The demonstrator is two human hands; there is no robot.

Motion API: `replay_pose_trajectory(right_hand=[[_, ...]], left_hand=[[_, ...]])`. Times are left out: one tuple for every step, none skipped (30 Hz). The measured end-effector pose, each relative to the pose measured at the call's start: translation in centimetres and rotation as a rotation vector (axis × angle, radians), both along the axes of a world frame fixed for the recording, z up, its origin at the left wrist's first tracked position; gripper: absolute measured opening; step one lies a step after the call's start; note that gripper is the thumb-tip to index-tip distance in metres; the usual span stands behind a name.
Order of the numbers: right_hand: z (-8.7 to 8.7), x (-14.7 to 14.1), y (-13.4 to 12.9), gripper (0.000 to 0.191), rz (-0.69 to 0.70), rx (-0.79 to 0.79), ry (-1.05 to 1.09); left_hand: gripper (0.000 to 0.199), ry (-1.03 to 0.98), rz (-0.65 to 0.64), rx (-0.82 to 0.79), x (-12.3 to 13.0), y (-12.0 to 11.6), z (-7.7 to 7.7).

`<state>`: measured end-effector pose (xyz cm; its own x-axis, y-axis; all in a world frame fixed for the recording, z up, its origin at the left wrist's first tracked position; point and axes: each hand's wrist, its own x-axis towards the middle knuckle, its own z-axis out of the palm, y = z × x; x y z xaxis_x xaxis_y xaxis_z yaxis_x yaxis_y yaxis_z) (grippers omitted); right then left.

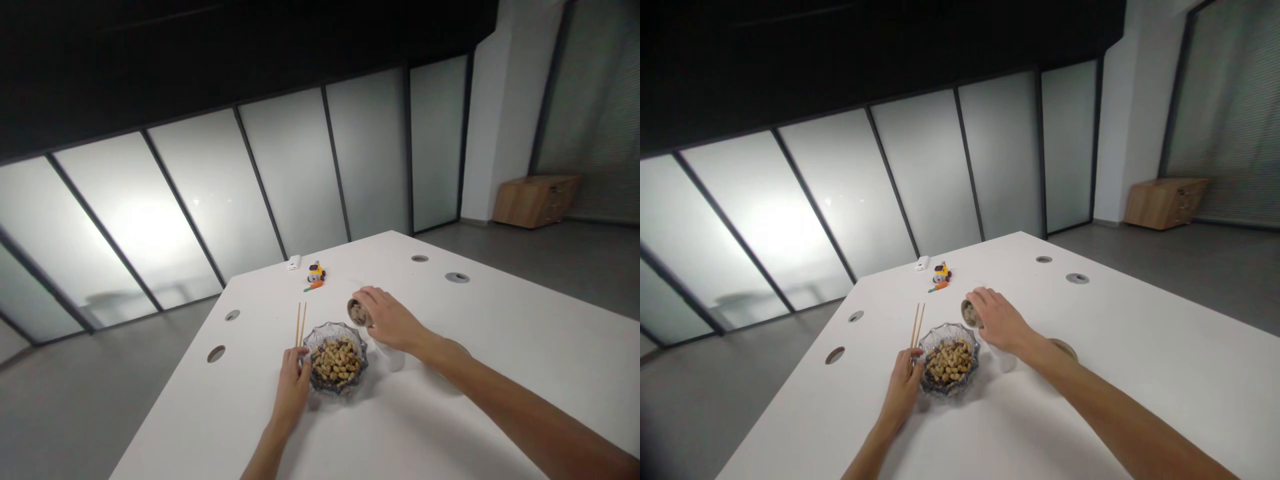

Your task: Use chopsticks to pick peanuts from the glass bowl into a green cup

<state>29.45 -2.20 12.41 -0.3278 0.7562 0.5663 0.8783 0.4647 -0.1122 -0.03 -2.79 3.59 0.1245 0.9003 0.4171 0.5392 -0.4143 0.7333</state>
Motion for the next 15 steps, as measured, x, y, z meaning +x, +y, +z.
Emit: replay_pose_trajectory(right_hand=[[-0.1, -1.0, 0.2, 0.068, 0.04, 0.001, -0.105], [-0.2, -1.9, 0.3, 0.065, 0.085, 0.008, -0.204], [-0.4, -2.8, 0.5, 0.06, 0.128, 0.026, -0.289], [-0.5, -3.5, 0.8, 0.055, 0.171, 0.053, -0.363], [-0.6, -4.0, 1.0, 0.049, 0.211, 0.088, -0.421], [-0.6, -4.5, 1.2, 0.044, 0.243, 0.127, -0.461], [-0.5, -4.8, 1.4, 0.039, 0.272, 0.164, -0.482], [-0.3, -5.1, 1.6, 0.036, 0.293, 0.197, -0.487], [0.0, -5.3, 1.8, 0.034, 0.306, 0.224, -0.481], [0.4, -5.4, 1.9, 0.033, 0.314, 0.245, -0.472], [0.9, -5.5, 1.9, 0.033, 0.319, 0.259, -0.467], [1.3, -5.5, 1.9, 0.035, 0.326, 0.265, -0.464], [1.7, -5.5, 1.8, 0.036, 0.335, 0.261, -0.463], [2.1, -5.5, 1.7, 0.038, 0.347, 0.249, -0.459], [2.3, -5.5, 1.6, 0.039, 0.361, 0.231, -0.448]], left_hand=[[0.025, -0.002, -0.001, 0.001, 0.0, 0.0, 0.0], [0.025, -0.003, -0.002, 0.001, 0.1, 0.0, 0.0], [0.024, -0.004, -0.003, 0.001, 0.1, 0.0, 0.0], [0.024, -0.004, -0.004, 0.0, 0.1, -0.1, 0.0], [0.023, -0.004, -0.004, -0.001, 0.1, -0.1, -0.1], [0.023, -0.003, -0.004, -0.002, 0.2, -0.1, -0.1], [0.022, -0.003, -0.004, -0.004, 0.2, -0.1, -0.1], [0.022, -0.002, -0.005, -0.006, 0.2, -0.1, 0.0], [0.022, -0.002, -0.005, -0.008, 0.2, -0.1, 0.0], [0.022, -0.001, -0.005, -0.01, 0.2, -0.1, 0.0], [0.022, -0.001, -0.004, -0.012, 0.2, -0.1, 0.0], [0.022, -0.002, -0.004, -0.015, 0.2, -0.1, -0.1], [0.021, -0.004, -0.004, -0.018, 0.2, -0.1, -0.1], [0.021, -0.006, -0.005, -0.022, 0.2, -0.1, -0.1], [0.021, -0.009, -0.007, -0.026, 0.2, -0.1, -0.1]])
